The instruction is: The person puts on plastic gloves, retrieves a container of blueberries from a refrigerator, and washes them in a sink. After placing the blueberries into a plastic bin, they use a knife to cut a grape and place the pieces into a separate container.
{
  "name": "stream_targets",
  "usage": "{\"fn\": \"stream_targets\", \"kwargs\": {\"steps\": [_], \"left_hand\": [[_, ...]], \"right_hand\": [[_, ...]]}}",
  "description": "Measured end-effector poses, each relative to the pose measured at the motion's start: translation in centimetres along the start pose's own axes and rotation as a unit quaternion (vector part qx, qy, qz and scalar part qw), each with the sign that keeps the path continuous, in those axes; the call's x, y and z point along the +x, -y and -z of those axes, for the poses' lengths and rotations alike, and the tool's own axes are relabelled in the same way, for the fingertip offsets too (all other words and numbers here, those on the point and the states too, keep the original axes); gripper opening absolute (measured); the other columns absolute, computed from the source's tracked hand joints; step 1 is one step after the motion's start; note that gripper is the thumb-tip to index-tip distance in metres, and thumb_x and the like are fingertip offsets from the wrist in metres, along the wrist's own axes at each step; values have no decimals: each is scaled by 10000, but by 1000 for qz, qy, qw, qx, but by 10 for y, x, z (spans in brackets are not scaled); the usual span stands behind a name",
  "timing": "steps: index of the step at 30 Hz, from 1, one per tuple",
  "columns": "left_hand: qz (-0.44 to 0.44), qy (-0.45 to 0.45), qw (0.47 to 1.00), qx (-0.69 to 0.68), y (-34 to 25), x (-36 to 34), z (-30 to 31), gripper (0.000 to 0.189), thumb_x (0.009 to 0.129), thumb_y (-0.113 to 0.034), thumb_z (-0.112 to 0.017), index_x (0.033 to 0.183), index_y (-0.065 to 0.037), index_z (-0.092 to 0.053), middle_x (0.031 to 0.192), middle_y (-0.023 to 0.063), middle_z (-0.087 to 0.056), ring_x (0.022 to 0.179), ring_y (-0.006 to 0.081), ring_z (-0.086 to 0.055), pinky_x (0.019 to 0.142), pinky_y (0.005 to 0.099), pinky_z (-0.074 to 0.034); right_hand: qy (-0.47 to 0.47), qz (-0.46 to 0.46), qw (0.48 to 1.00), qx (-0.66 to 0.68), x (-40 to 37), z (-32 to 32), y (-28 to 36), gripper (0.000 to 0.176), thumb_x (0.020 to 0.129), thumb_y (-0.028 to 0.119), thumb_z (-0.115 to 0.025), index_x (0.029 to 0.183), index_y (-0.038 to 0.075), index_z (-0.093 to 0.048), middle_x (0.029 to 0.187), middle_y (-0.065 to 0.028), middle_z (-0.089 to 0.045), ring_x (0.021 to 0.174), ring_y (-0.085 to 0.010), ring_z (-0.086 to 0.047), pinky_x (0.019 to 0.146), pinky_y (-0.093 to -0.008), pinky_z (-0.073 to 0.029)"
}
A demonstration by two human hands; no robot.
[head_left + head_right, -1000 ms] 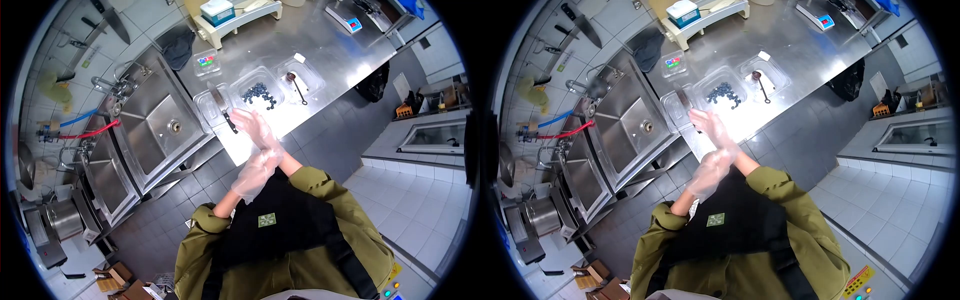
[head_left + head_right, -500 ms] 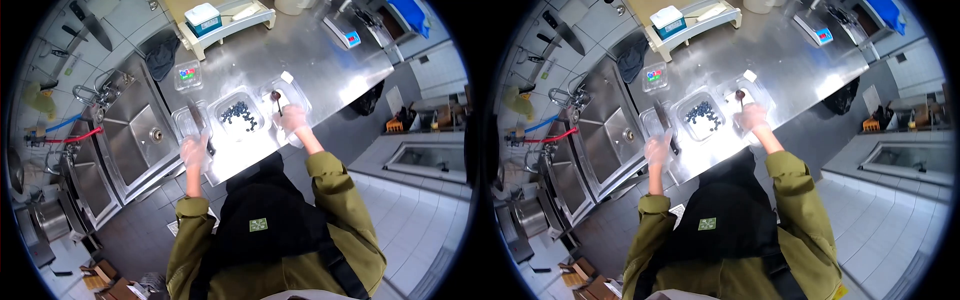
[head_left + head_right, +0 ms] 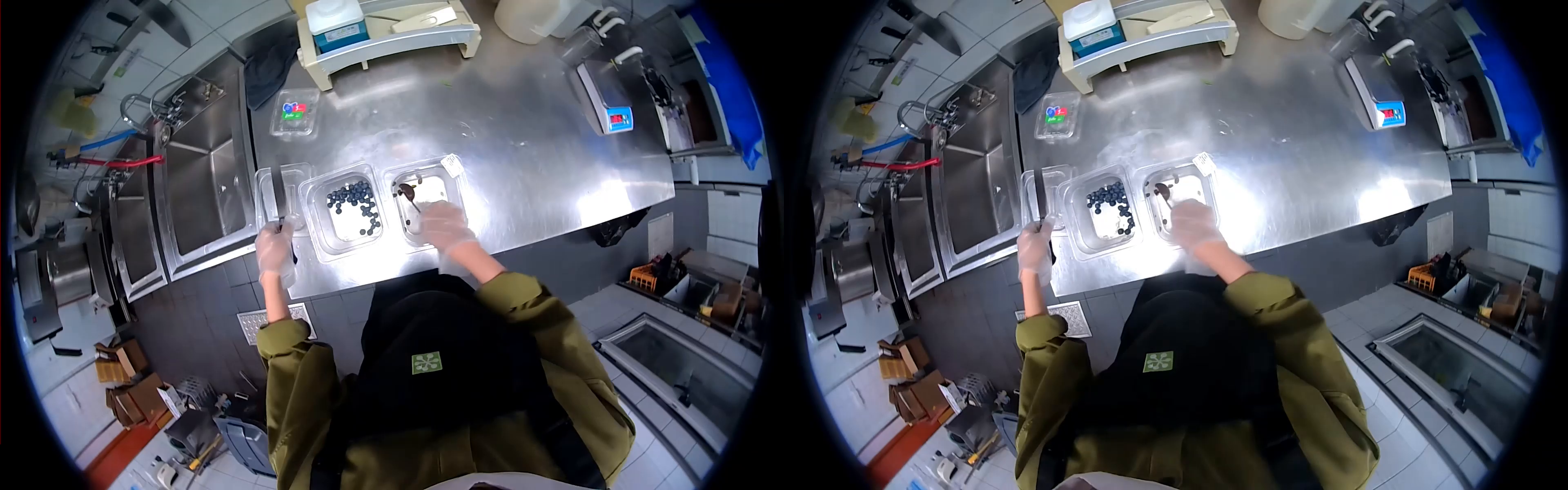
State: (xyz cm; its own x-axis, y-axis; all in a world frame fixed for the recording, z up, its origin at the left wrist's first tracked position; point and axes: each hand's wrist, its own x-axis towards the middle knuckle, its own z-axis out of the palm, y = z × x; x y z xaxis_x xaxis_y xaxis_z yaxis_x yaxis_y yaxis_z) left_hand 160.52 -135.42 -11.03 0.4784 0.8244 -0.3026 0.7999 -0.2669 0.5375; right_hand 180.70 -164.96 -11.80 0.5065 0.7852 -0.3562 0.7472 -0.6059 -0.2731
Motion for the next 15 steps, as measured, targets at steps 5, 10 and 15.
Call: {"fn": "stream_targets", "kwargs": {"steps": [5,10,15], "left_hand": [[71,11,967,-245,-58,-66,41,390,845,-355,-665,700,-4,-577,580,-38,-438,567,70,-357,505,266,-308],[46,25,956,-289,-112,-124,17,398,880,-379,-619,738,-15,-549,624,-9,-468,595,68,-426,532,226,-355],[-186,110,963,-163,-178,-159,-39,216,853,-149,-564,1018,-10,-569,901,216,-625,798,389,-606,718,401,-484]], "right_hand": [[-156,7,966,-207,35,32,-31,300,823,310,-574,925,40,-655,861,-107,-588,841,-250,-573,750,-397,-476],[-160,123,958,202,-17,107,14,322,837,213,-605,1098,25,-592,1001,-130,-602,995,-261,-554,856,-354,-437],[193,-185,864,427,-45,127,67,473,953,373,-456,1238,-1,-506,1116,-126,-607,1085,-179,-542,947,-287,-396]]}}
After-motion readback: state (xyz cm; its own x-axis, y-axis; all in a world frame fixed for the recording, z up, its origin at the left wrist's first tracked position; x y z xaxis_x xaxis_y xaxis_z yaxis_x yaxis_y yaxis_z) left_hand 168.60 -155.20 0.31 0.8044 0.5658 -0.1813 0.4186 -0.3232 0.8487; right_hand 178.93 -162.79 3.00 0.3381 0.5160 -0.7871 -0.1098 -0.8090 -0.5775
